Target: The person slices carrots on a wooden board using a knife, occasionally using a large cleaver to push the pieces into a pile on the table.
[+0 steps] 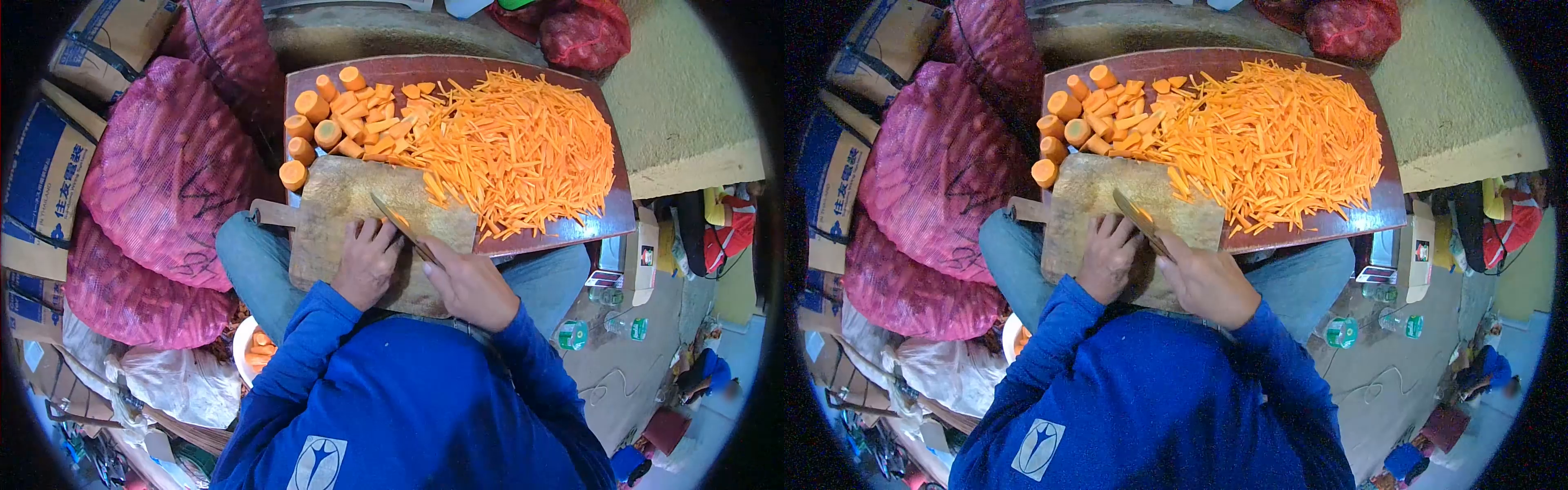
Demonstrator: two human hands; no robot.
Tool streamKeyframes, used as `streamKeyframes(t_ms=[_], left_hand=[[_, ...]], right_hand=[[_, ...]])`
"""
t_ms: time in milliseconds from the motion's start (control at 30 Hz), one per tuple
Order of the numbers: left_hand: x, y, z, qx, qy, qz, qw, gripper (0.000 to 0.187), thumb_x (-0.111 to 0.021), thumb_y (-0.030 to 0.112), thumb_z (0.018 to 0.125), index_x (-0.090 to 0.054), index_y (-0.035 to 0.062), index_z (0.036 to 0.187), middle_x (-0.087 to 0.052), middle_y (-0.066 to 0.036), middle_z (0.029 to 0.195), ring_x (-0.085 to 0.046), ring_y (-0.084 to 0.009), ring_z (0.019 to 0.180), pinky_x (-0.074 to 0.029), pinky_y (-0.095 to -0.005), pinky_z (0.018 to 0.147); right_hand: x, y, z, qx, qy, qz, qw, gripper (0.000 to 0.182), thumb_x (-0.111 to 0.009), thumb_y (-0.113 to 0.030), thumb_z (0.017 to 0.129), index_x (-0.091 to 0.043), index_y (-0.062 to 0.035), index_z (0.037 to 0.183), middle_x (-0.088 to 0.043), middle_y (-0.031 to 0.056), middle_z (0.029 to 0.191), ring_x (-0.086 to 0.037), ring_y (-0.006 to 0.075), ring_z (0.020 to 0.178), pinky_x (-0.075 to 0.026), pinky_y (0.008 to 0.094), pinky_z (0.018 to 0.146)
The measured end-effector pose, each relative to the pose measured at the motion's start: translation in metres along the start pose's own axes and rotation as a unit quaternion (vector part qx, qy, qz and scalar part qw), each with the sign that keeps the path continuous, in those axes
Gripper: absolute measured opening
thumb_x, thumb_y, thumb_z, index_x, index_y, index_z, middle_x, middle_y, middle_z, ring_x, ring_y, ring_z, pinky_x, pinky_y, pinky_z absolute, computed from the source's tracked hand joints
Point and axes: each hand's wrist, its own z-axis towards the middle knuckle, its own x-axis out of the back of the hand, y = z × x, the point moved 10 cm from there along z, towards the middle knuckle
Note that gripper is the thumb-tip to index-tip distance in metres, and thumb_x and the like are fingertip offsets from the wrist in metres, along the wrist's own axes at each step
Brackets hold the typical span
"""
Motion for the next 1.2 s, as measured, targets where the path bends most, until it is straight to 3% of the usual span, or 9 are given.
streamKeyframes(t_ms=[133,333,400,533,600,933,1000,1100,1200], left_hand=[[0.006,-0.003,-0.002,0.004,0.044,-0.032,0.999,0.033,-0.071,0.016,0.082,-0.078,0.0020,0.111,-0.066,-0.012,0.121,-0.058,-0.0315,0.109,-0.045,-0.0505,0.098],[0.011,-0.002,-0.002,0.004,0.045,-0.031,0.999,0.030,-0.070,0.015,0.084,-0.077,0.0028,0.111,-0.066,-0.011,0.120,-0.059,-0.0309,0.108,-0.045,-0.0507,0.098],[0.007,-0.003,-0.003,0.008,0.044,-0.036,0.998,0.031,-0.070,0.015,0.084,-0.077,0.0027,0.111,-0.066,-0.012,0.120,-0.059,-0.0311,0.109,-0.045,-0.0506,0.099],[0.007,-0.006,-0.005,0.010,0.041,-0.043,0.998,0.032,-0.069,0.015,0.085,-0.077,0.0016,0.113,-0.066,-0.012,0.120,-0.059,-0.0317,0.110,-0.044,-0.0502,0.099],[0.006,-0.007,-0.008,0.010,0.042,-0.040,0.998,0.033,-0.069,0.015,0.085,-0.077,0.0008,0.114,-0.066,-0.013,0.120,-0.059,-0.0319,0.110,-0.044,-0.0503,0.099],[0.009,-0.010,-0.009,0.023,0.066,-0.065,0.995,0.034,-0.070,0.011,0.084,-0.073,-0.0027,0.115,-0.066,-0.015,0.114,-0.059,-0.0332,0.108,-0.045,-0.0476,0.098],[0.012,-0.010,-0.008,0.031,0.064,-0.065,0.995,0.034,-0.071,0.010,0.082,-0.073,-0.0027,0.114,-0.066,-0.015,0.114,-0.059,-0.0332,0.108,-0.046,-0.0479,0.098],[0.013,-0.010,-0.007,0.028,0.069,-0.066,0.995,0.035,-0.073,0.010,0.080,-0.073,-0.0028,0.113,-0.067,-0.015,0.114,-0.060,-0.0332,0.109,-0.046,-0.0484,0.097],[0.013,-0.010,-0.010,0.022,0.090,-0.069,0.993,0.036,-0.074,0.009,0.079,-0.073,-0.0031,0.113,-0.067,-0.015,0.114,-0.061,-0.0335,0.110,-0.046,-0.0491,0.098]], right_hand=[[0.004,-0.007,-0.001,0.003,-0.016,-0.012,1.000,0.043,-0.059,-0.024,0.109,-0.051,-0.0034,0.145,-0.074,0.0297,0.096,-0.072,0.0501,0.085,-0.054,0.0606,0.070],[-0.007,0.001,-0.014,-0.067,-0.053,0.019,0.996,0.043,-0.058,-0.024,0.109,-0.049,-0.0038,0.146,-0.073,0.0311,0.095,-0.071,0.0518,0.087,-0.054,0.0615,0.072],[-0.009,0.000,0.004,-0.014,-0.018,0.011,1.000,0.044,-0.057,-0.024,0.109,-0.048,-0.0052,0.147,-0.073,0.0313,0.096,-0.071,0.0524,0.088,-0.054,0.0618,0.073],[0.000,-0.011,0.000,0.000,-0.021,0.004,1.000,0.044,-0.057,-0.024,0.109,-0.048,-0.0054,0.147,-0.073,0.0316,0.096,-0.071,0.0527,0.088,-0.054,0.0620,0.074],[0.001,-0.009,-0.015,-0.057,-0.065,0.034,0.996,0.044,-0.057,-0.023,0.109,-0.047,-0.0053,0.148,-0.072,0.0314,0.095,-0.070,0.0531,0.087,-0.054,0.0621,0.074],[0.002,-0.014,-0.003,-0.013,-0.011,0.015,1.000,0.040,-0.058,-0.025,0.108,-0.053,-0.0042,0.143,-0.073,0.0314,0.094,-0.071,0.0526,0.088,-0.055,0.0621,0.074],[0.000,-0.008,-0.013,-0.076,-0.056,0.027,0.995,0.040,-0.059,-0.024,0.108,-0.053,-0.0038,0.142,-0.073,0.0313,0.092,-0.071,0.0524,0.087,-0.055,0.0621,0.074],[-0.013,-0.001,0.002,-0.025,-0.007,0.014,1.000,0.042,-0.059,-0.024,0.108,-0.052,-0.0039,0.144,-0.072,0.0314,0.091,-0.071,0.0524,0.087,-0.055,0.0617,0.074],[-0.013,-0.003,0.018,-0.022,-0.023,0.009,0.999,0.041,-0.060,-0.023,0.108,-0.053,-0.0038,0.143,-0.072,0.0317,0.091,-0.071,0.0524,0.086,-0.055,0.0614,0.073]])
